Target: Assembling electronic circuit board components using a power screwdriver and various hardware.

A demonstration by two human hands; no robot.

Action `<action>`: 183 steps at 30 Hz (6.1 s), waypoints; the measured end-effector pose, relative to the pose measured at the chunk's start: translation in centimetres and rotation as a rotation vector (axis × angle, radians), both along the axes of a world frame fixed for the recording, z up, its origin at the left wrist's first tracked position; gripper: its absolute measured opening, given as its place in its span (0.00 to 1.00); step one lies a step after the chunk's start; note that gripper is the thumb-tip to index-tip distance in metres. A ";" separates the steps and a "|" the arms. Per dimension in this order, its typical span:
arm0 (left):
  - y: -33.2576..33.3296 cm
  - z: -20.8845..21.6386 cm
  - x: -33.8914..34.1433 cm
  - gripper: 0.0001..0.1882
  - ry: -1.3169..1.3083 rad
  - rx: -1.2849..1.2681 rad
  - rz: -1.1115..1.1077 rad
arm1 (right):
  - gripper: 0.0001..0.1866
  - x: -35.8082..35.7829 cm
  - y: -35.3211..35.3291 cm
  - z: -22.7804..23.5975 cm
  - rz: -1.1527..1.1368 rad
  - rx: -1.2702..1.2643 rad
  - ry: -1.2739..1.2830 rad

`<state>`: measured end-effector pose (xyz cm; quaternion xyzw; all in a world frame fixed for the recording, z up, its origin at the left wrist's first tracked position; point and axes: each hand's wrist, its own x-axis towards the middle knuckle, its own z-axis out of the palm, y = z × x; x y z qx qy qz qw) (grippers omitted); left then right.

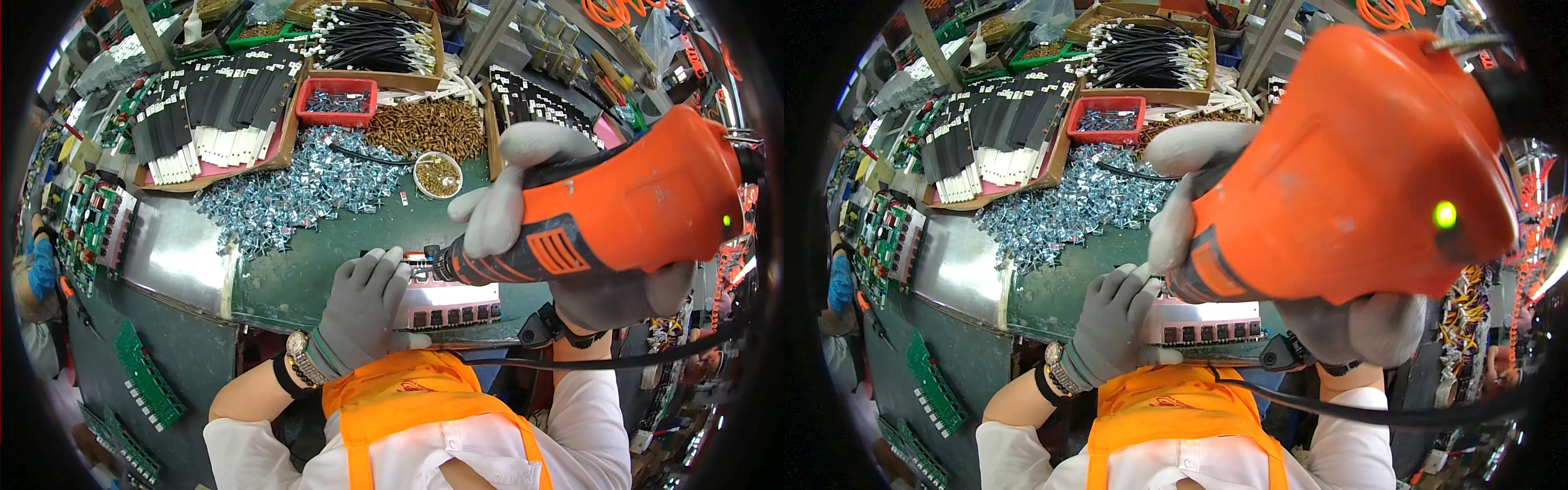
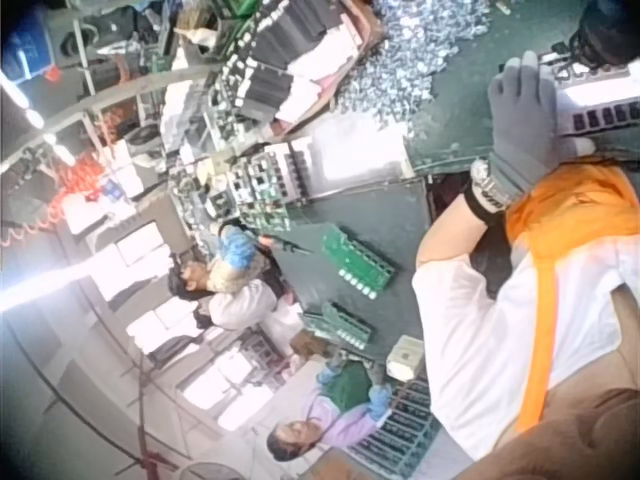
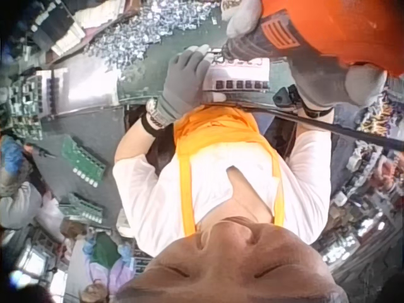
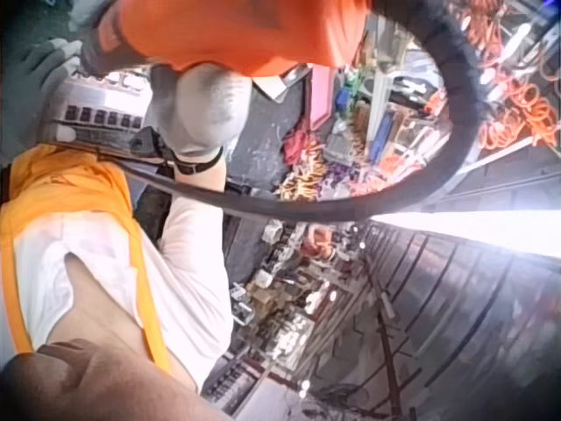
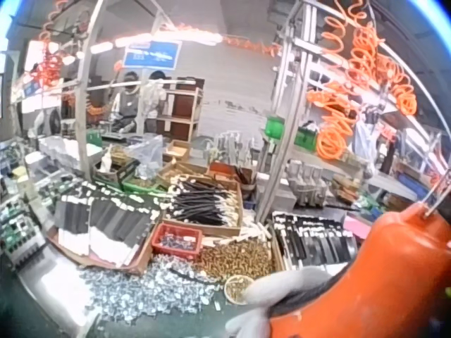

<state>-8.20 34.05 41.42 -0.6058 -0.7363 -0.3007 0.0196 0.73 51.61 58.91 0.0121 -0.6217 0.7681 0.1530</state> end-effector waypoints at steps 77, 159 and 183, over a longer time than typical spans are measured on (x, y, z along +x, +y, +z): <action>-5.4 -4.1 -7.3 0.06 -0.011 -0.023 0.503 | 0.43 0.2 -2.8 -6.2 0.421 -0.069 0.609; -1.3 -3.4 8.1 0.13 0.182 0.097 0.093 | 0.35 3.2 -2.5 -5.9 0.270 0.029 0.376; -1.5 -5.1 -8.0 0.07 -0.070 0.049 0.412 | 0.34 5.2 -2.9 -5.3 0.115 0.044 0.230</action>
